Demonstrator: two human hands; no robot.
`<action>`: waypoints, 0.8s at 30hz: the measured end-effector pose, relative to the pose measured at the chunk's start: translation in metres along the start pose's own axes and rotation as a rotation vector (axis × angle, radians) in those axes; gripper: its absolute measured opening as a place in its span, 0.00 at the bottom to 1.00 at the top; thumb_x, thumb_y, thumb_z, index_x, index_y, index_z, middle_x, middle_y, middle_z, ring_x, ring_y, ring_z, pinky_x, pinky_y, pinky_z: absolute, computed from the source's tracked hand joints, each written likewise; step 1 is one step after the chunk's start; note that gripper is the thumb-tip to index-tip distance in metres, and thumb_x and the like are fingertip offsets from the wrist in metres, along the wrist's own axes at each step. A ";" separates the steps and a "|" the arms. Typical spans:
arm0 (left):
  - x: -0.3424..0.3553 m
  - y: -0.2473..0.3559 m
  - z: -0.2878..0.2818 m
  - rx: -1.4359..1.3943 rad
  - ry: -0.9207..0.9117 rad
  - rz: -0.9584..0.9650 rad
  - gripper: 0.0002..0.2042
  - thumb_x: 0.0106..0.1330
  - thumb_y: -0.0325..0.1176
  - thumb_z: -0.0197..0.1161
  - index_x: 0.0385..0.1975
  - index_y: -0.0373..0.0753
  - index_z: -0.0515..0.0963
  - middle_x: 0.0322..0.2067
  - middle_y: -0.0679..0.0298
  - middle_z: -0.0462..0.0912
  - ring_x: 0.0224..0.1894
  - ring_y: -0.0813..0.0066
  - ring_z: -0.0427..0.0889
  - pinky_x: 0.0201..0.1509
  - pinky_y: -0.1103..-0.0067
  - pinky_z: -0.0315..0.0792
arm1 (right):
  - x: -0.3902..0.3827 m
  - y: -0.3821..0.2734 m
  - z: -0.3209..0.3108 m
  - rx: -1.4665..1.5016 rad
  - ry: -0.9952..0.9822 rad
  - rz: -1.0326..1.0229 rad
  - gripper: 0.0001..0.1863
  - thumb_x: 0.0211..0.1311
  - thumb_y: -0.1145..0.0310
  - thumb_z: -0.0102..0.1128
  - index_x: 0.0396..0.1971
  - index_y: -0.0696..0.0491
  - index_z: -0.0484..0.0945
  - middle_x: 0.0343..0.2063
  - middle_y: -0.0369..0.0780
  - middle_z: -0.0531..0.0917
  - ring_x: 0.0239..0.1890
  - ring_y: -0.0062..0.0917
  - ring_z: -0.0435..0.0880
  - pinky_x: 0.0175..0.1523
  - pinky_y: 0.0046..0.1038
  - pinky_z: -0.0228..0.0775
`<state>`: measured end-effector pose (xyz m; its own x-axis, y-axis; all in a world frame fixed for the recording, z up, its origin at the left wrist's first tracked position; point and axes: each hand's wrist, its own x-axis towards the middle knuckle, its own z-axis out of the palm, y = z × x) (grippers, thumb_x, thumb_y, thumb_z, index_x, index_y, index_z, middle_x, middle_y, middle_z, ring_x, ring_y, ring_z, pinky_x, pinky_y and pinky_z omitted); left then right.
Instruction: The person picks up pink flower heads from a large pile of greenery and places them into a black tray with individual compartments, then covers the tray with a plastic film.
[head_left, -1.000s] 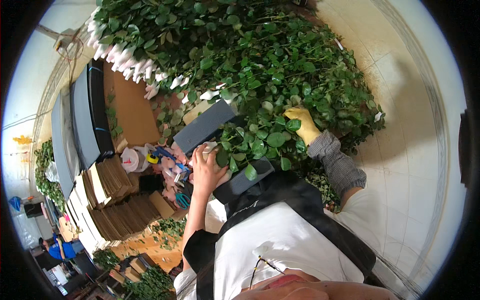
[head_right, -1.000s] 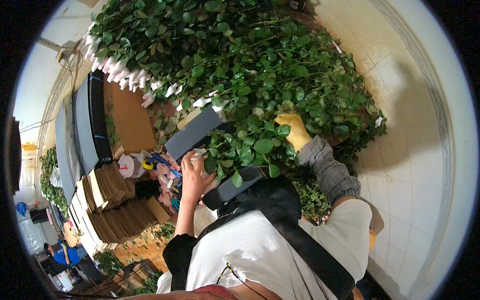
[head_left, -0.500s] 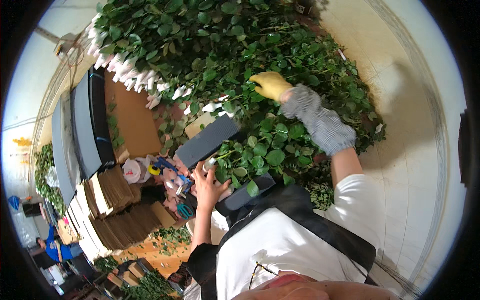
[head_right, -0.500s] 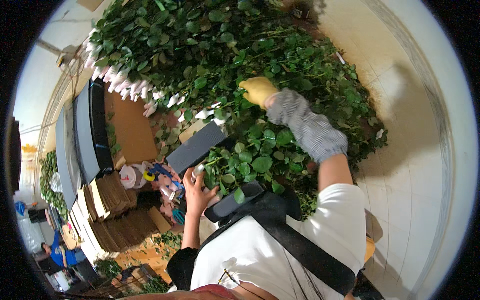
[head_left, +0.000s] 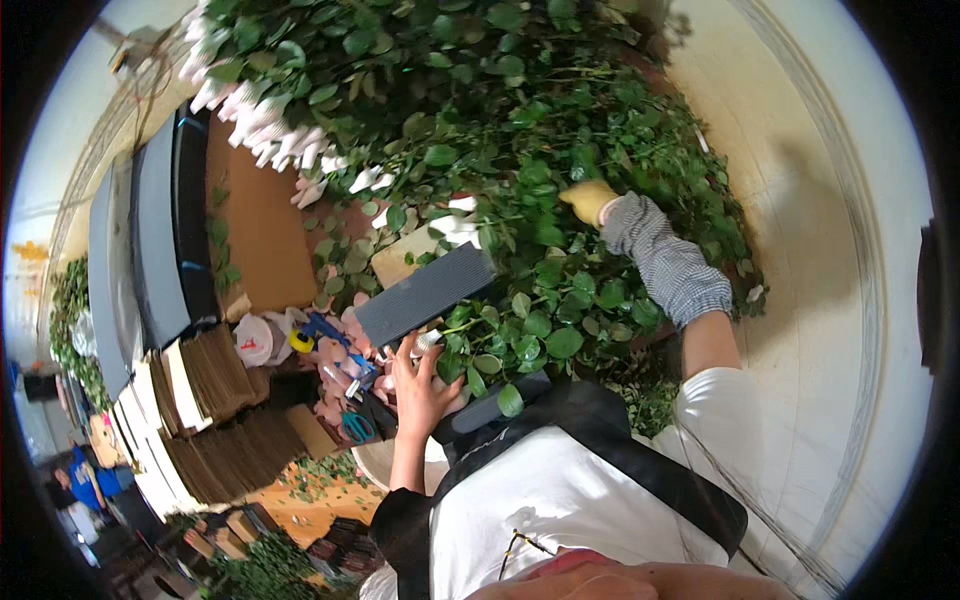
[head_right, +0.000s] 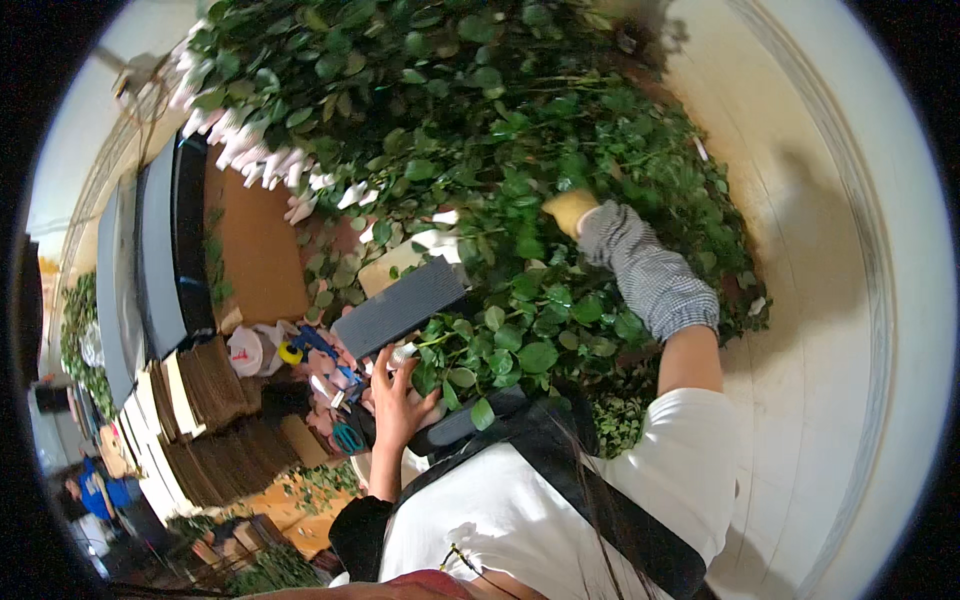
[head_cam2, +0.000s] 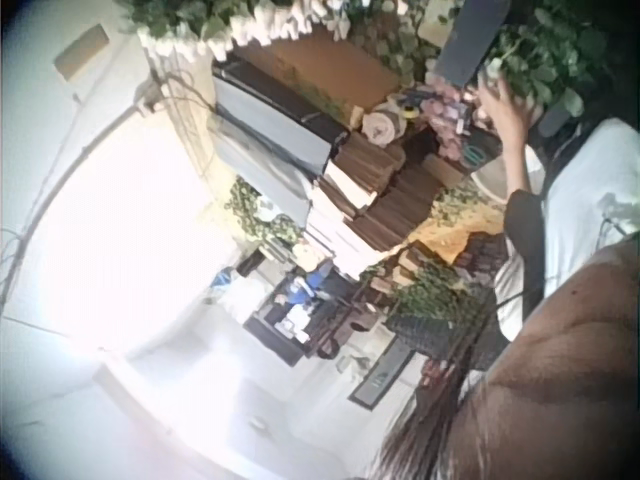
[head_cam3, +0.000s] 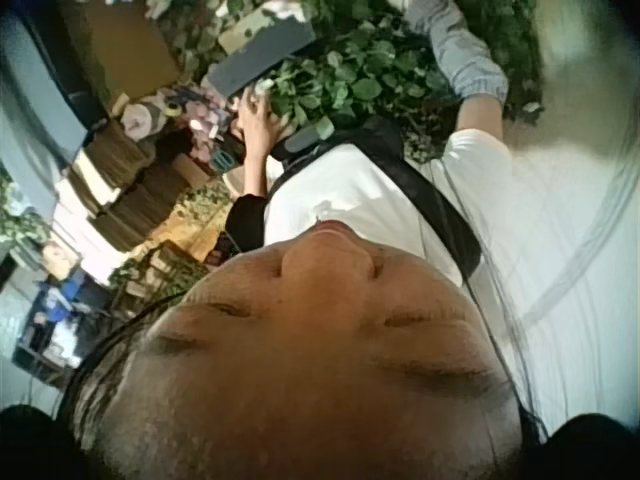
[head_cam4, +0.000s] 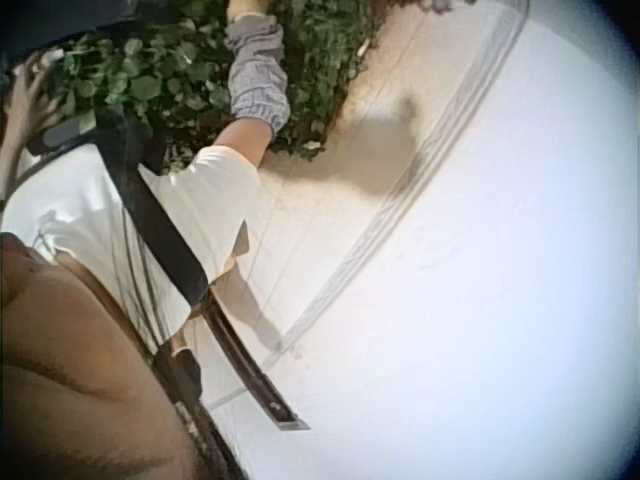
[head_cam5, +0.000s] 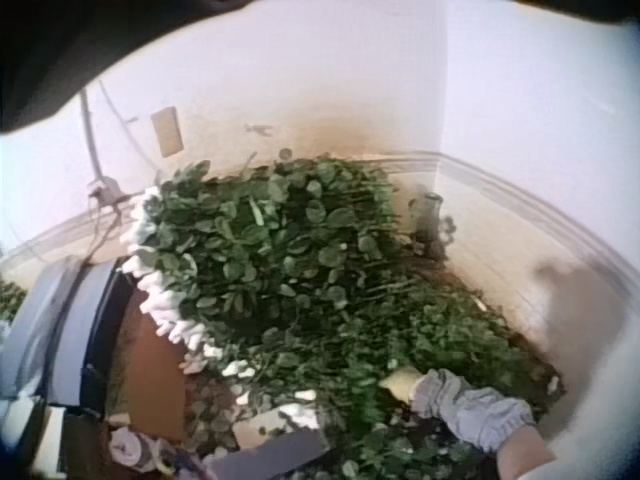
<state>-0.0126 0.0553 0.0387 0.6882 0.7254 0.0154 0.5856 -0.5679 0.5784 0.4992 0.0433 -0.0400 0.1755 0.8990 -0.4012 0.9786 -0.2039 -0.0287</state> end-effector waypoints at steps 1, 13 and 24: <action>-0.004 -0.003 -0.003 0.010 0.020 -0.016 0.32 0.46 0.35 0.81 0.54 0.42 0.78 0.68 0.46 0.61 0.69 0.42 0.64 0.69 0.56 0.65 | -0.003 -0.020 -0.024 0.059 -0.216 -0.001 0.23 0.62 0.67 0.56 0.57 0.53 0.78 0.51 0.48 0.84 0.56 0.45 0.80 0.61 0.43 0.71; -0.015 -0.008 -0.008 -0.056 0.073 -0.023 0.31 0.44 0.37 0.81 0.53 0.45 0.77 0.66 0.49 0.64 0.64 0.45 0.68 0.66 0.57 0.66 | 0.117 -0.129 -0.129 0.031 0.577 -0.277 0.25 0.59 0.69 0.66 0.58 0.54 0.76 0.52 0.48 0.84 0.55 0.42 0.82 0.62 0.40 0.71; -0.009 -0.009 -0.001 -0.113 0.133 0.028 0.30 0.45 0.40 0.80 0.51 0.44 0.79 0.65 0.52 0.67 0.67 0.47 0.67 0.70 0.56 0.62 | 0.080 -0.087 -0.157 -0.040 1.102 -0.337 0.16 0.47 0.83 0.63 0.39 0.55 0.82 0.31 0.45 0.82 0.38 0.43 0.81 0.48 0.39 0.74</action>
<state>-0.0243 0.0546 0.0342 0.6360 0.7595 0.1361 0.5100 -0.5462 0.6645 0.4455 0.1941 0.0745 -0.1161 0.7600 0.6394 0.9929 0.1056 0.0547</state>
